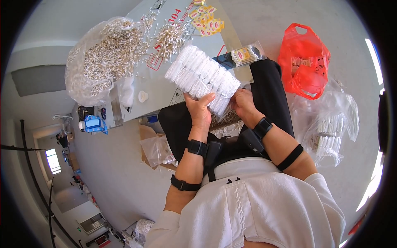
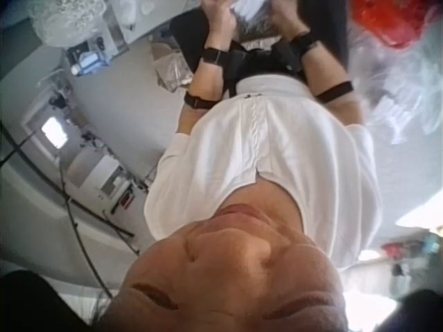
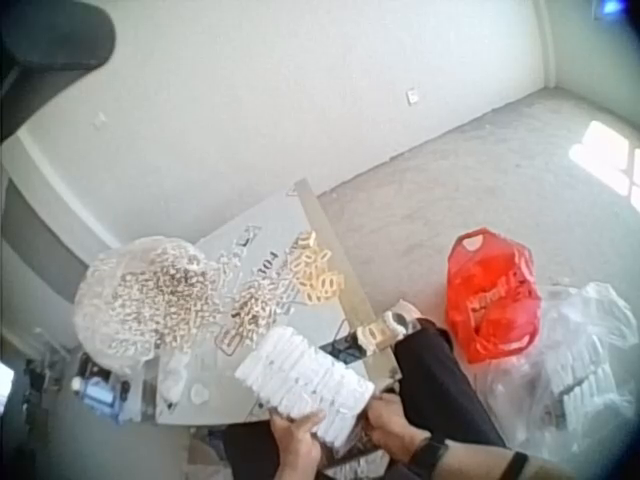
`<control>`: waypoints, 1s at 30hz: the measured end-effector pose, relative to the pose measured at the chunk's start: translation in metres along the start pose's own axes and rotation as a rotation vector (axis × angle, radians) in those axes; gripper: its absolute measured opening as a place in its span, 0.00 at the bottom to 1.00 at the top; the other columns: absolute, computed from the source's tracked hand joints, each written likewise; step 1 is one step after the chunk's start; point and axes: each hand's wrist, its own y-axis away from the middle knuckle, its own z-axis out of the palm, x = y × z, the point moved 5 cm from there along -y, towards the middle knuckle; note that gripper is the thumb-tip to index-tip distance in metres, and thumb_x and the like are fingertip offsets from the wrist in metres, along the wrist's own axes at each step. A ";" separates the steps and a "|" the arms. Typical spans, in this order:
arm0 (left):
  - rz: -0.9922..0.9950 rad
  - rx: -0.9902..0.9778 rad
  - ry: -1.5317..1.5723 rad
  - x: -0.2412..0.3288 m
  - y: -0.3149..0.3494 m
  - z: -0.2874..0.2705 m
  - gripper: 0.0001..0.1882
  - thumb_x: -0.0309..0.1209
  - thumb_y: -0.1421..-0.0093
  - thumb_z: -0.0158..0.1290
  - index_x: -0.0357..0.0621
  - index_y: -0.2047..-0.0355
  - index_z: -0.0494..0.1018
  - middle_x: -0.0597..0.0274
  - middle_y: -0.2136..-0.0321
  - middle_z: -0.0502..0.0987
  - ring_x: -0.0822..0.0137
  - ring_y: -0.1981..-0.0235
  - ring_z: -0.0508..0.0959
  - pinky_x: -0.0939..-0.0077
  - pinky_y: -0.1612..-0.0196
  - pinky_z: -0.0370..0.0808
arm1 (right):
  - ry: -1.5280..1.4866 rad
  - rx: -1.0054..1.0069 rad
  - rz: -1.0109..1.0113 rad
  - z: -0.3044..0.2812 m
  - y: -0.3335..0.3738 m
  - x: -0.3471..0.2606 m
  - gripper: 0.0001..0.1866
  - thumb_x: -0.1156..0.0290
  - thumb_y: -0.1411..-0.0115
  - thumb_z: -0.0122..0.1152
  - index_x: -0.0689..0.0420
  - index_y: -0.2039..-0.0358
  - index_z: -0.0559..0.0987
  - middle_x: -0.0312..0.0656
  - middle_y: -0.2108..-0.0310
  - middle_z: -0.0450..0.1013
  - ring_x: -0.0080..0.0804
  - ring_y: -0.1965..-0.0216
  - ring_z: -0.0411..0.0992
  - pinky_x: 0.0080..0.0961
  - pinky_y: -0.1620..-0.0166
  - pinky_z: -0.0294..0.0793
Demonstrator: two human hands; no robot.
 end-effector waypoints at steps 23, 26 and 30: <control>0.023 0.041 0.109 0.008 -0.010 -0.002 0.43 0.13 0.60 0.60 0.41 0.43 0.55 0.58 0.49 0.65 0.62 0.49 0.67 0.67 0.44 0.64 | 0.017 0.009 -0.002 -0.002 -0.001 -0.001 0.04 0.80 0.49 0.56 0.61 0.79 0.74 0.38 0.83 0.69 0.28 0.83 0.66 0.25 0.80 0.64; 0.139 0.057 0.058 0.024 -0.024 -0.001 0.36 0.15 0.58 0.61 0.40 0.47 0.61 0.57 0.52 0.69 0.61 0.51 0.70 0.67 0.46 0.66 | 0.030 0.012 0.002 -0.003 0.000 -0.001 0.04 0.80 0.49 0.57 0.60 0.79 0.73 0.38 0.84 0.68 0.28 0.84 0.65 0.25 0.81 0.63; 0.205 0.030 -0.076 0.048 -0.051 -0.003 0.49 0.16 0.61 0.63 0.41 0.39 0.50 0.57 0.46 0.61 0.61 0.47 0.65 0.67 0.43 0.62 | 0.028 0.031 -0.013 -0.005 -0.004 0.001 0.04 0.80 0.50 0.57 0.61 0.80 0.73 0.38 0.84 0.68 0.28 0.85 0.65 0.25 0.82 0.63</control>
